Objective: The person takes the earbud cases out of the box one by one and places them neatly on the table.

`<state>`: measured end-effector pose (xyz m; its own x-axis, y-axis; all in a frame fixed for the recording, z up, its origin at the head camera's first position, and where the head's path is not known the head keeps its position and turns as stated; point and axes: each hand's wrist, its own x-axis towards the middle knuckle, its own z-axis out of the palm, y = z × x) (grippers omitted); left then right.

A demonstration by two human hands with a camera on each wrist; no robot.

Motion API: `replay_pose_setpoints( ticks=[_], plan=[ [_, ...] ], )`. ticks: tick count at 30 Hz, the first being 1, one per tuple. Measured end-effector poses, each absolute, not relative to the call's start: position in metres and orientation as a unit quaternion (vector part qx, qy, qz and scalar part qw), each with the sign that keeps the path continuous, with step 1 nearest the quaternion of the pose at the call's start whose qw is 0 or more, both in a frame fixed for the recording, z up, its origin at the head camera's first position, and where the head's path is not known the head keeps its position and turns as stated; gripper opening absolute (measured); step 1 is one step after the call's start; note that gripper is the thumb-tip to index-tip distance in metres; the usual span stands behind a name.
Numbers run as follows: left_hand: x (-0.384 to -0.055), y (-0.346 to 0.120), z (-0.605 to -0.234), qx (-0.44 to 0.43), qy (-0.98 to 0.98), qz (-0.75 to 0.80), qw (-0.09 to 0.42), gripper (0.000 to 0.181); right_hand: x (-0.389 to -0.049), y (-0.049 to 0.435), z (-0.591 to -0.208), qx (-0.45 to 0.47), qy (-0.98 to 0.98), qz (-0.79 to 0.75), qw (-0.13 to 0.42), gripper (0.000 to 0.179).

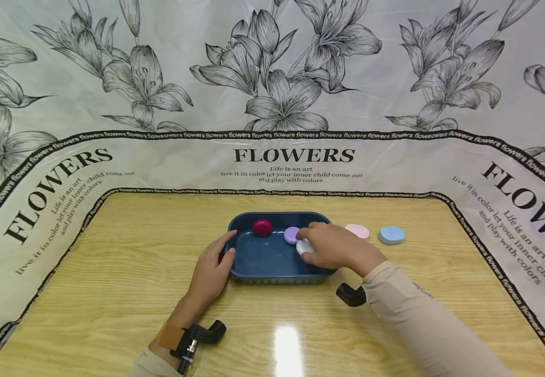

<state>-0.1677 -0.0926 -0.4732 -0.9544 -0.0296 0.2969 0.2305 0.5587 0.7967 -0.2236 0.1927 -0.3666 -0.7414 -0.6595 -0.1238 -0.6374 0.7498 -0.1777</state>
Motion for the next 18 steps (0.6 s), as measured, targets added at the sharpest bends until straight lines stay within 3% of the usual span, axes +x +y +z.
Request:
replay_pose_setpoints(
  ticks=[18],
  plan=[
    [-0.1666, -0.0914, -0.4721, -0.057, -0.873, -0.464, 0.138, 0.041, -0.2215, 0.1990, -0.3628, -0.308, 0.942, -0.110, 0.069, 0.041]
  ],
)
